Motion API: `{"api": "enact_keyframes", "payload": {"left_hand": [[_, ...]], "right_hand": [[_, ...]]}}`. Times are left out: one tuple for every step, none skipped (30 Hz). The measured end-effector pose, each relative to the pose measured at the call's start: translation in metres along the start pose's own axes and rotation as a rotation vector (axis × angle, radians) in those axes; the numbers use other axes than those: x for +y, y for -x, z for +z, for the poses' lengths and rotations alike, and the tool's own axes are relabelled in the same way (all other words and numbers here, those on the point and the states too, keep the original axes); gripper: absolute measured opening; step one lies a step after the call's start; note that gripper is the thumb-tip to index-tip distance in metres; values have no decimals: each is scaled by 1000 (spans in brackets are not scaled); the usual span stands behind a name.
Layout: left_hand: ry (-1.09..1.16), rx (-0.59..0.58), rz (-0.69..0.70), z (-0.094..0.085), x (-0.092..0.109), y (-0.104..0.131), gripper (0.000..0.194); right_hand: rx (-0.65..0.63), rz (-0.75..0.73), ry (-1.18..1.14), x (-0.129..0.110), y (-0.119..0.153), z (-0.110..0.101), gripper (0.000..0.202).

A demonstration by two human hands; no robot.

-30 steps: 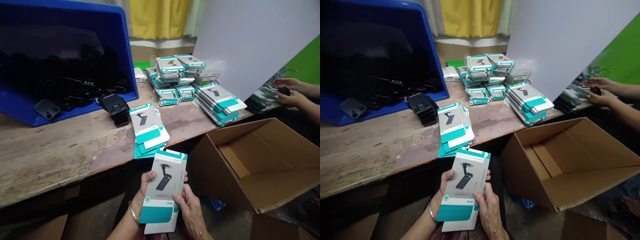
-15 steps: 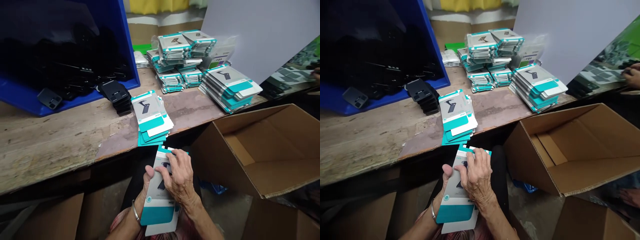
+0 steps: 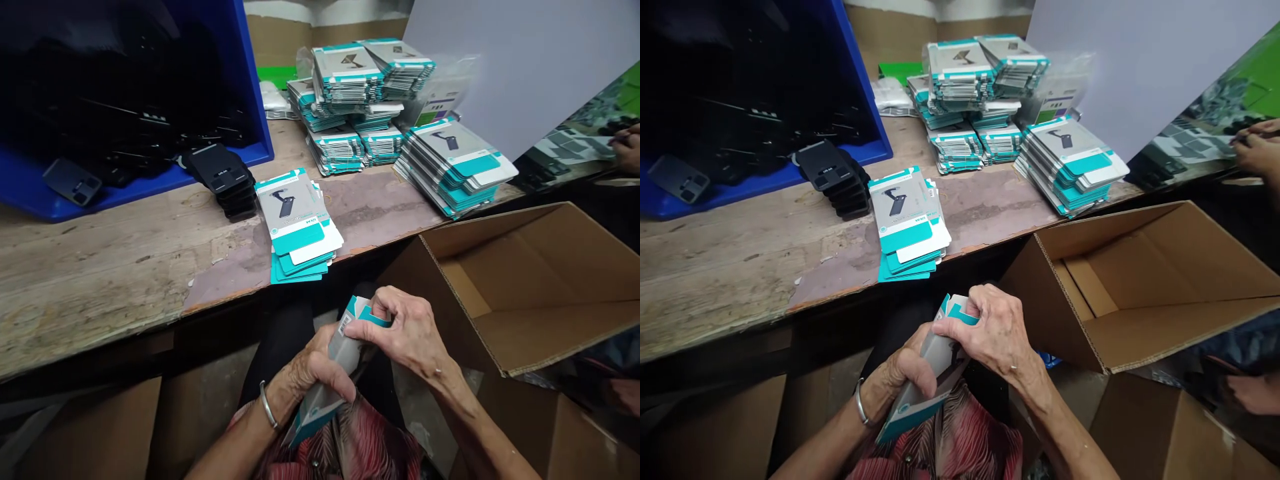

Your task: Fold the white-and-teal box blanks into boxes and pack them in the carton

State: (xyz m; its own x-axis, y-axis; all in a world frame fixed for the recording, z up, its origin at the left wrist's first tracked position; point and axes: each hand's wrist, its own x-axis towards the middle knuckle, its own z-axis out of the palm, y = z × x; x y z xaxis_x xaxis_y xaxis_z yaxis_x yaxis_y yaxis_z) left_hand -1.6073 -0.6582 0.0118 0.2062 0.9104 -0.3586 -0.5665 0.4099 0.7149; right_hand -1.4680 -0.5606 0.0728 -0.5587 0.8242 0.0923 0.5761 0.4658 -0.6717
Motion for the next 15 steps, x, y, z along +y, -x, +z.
{"api": "enact_keyframes", "payload": {"left_hand": [[-38,-36,-27,1,5,-3,48],[-95,-58,-49,2,8,-5,50],[-162,-55,-57,3,10,-7,52],[-218,-32,-52,3,12,-9,52],[-266,-9,-38,3,13,-10,52],[-302,9,-23,3,14,-12,50],[-327,17,-17,2,15,-14,48],[-341,20,-24,2,17,-14,46],[-345,21,-43,1,19,-14,43],[-344,21,-73,0,22,-13,40],[-342,21,-107,-2,25,-11,37],[-337,11,-136,-4,28,-8,36],[-330,-20,-165,-7,30,-3,37],[-333,-54,-186,-10,31,2,40],[-361,-83,-201,-14,30,7,43]], "right_hand": [[-63,59,-15,0,1,-3,49],[-90,105,-21,1,1,-4,45],[-87,123,-20,1,-1,-5,38],[-78,110,-14,2,-3,-5,30],[-83,71,-15,3,-6,-5,27],[-124,25,-27,4,-11,-4,26],[-203,-6,-57,5,-15,-4,23],[-299,-11,-105,6,-20,-4,18],[-379,13,-162,8,-24,-4,15],[-416,56,-220,9,-27,-5,17],[-411,106,-274,11,-29,-5,19],[-377,152,-328,13,-29,-5,20],[-330,193,-382,16,-28,-4,21],[-283,230,-429,19,-25,-4,21],[-234,264,-461,22,-22,-3,21]]}}
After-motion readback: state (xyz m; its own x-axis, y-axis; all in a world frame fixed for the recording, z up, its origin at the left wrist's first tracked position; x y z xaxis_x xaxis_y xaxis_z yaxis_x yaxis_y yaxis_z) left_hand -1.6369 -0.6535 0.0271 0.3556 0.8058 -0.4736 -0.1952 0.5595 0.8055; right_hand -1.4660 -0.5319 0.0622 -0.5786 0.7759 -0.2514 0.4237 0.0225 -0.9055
